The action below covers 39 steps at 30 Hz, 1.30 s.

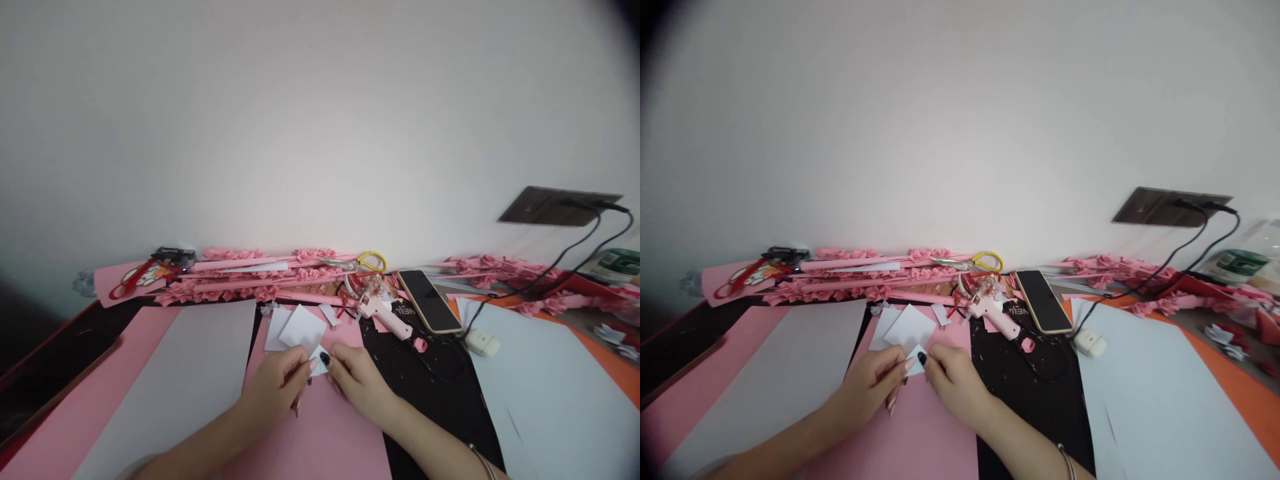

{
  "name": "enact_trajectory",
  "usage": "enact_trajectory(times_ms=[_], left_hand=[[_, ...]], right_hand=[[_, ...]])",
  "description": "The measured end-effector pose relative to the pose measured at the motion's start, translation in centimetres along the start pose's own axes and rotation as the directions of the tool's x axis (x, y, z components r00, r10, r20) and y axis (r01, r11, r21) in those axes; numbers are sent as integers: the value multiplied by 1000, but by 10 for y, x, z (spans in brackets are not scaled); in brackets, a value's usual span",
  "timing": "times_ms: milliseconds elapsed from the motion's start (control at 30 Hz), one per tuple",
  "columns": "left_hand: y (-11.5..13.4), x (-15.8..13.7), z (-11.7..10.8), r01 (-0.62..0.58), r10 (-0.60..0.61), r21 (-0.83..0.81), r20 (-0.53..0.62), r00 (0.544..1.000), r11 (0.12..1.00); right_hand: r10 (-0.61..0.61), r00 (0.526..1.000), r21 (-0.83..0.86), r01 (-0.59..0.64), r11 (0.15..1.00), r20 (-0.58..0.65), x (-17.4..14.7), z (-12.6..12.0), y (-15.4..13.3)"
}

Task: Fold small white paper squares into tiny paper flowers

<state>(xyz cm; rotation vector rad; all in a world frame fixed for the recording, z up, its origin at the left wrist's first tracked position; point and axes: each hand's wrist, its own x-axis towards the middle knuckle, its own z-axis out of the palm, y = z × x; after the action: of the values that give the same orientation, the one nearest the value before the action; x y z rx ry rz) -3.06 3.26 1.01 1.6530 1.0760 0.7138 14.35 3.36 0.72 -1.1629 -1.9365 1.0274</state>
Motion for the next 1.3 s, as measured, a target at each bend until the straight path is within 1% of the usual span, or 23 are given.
enact_trajectory(times_ms=[200, 333, 433, 500, 600, 700, 867, 967, 1100, 1233, 1300], left_hand=[[0, 0, 0, 10, -10, 8, 3, 1000, 1000], [0, -1, 0, 12, -12, -3, -37, 999, 1000], [0, -1, -1, 9, -10, -26, -66, 998, 1000], [1, -1, -1, 11, -12, -27, -65, 998, 1000], [1, -1, 0, 3, -2, 20, -45, 999, 1000], [0, -2, 1, -35, 36, 73, -16, 999, 997], [-2, -5, 0, -61, 59, 42, 51, 997, 997], [1, -6, -1, -67, 65, 13, 102, 993, 998], [4, -6, -2, -107, 113, -46, 156, 981, 993], [2, -7, -2, -37, 63, -155, 163, 985, 987], [0, -6, -2, -18, 47, -177, 161, 986, 984]], right_hand=[[-6, 1000, -47, 5, 999, -30, -2, 0, 0], [17, 994, -65, -25, 998, -110, -1, -1, 3], [8, 988, -55, -17, 998, -155, 0, -1, 5], [-25, 990, -51, 18, 999, -136, -1, -1, 4], [-97, 994, -67, 93, 993, -53, -4, -1, -1], [-146, 989, -58, 147, 987, 26, -4, 0, -4], [-195, 976, -49, 200, 979, 99, -4, -1, -7], [-209, 971, -36, 214, 976, 120, -4, -1, -9], [-195, 968, -16, 200, 980, 160, -5, -2, -12], [-187, 970, -38, 195, 980, 158, -5, -2, -11], [-183, 973, -39, 190, 981, 142, -5, -1, -9]])
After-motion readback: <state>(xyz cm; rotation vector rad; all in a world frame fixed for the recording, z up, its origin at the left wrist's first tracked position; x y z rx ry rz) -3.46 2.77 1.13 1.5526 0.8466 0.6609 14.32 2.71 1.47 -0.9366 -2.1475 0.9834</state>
